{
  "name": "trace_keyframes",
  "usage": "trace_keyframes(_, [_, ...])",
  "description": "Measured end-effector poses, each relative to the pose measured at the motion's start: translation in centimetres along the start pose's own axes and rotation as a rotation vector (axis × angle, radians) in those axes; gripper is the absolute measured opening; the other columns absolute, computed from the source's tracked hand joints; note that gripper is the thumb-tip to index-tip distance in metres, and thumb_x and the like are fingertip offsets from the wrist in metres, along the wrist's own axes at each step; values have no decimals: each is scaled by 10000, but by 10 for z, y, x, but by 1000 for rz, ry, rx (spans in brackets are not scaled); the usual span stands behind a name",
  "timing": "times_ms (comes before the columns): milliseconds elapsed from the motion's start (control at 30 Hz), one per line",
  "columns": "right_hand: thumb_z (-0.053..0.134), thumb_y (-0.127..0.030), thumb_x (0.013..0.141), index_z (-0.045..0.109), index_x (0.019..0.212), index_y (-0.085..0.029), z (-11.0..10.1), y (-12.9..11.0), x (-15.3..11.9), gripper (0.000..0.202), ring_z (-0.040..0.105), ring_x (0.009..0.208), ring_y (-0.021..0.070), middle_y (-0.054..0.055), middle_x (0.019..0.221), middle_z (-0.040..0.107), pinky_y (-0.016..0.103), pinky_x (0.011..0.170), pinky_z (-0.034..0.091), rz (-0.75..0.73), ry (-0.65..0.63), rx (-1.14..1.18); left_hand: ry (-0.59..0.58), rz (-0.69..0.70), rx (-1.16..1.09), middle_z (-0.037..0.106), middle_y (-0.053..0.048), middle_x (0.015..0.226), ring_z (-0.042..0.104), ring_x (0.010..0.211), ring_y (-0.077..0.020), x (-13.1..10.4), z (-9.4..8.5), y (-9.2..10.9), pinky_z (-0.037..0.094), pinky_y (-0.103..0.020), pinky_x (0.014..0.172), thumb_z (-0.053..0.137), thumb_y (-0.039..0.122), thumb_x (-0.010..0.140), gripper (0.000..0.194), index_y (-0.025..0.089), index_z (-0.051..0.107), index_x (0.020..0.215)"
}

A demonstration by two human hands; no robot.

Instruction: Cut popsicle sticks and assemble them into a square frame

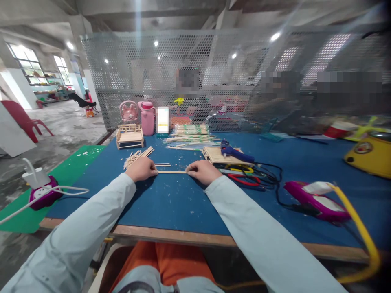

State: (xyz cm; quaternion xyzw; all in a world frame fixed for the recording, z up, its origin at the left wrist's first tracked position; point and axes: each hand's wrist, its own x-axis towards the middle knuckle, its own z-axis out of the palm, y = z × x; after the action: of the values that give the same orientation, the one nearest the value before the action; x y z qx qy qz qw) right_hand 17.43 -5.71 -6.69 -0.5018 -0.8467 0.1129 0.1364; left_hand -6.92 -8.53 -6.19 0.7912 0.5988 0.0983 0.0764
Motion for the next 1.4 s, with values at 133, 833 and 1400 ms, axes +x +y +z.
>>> trace_keyframes(133, [554,-151,692,727,767,-193,0,-3,0,194,647,758,172,37,783,724,232,688,442,26,9,1,8,-1,-26,690,-38,694,604,650,-164,3,4,0,405,-242,601,533,334,720,235,198,720,765])
trace_keyframes(833, [473,-49,648,649,949,-131,-2,8,2,359,533,563,113,13,632,620,200,580,413,118,190,90,32,0,-86,683,-37,658,593,617,-147,1,7,2,378,-223,558,531,294,706,217,171,709,719])
trace_keyframes(1400, [507,-18,613,634,954,-150,6,13,4,387,592,517,114,-10,578,652,199,527,460,209,191,312,37,-367,-809,685,-76,906,644,696,-121,-4,-5,3,495,-198,610,515,135,720,417,140,500,1136])
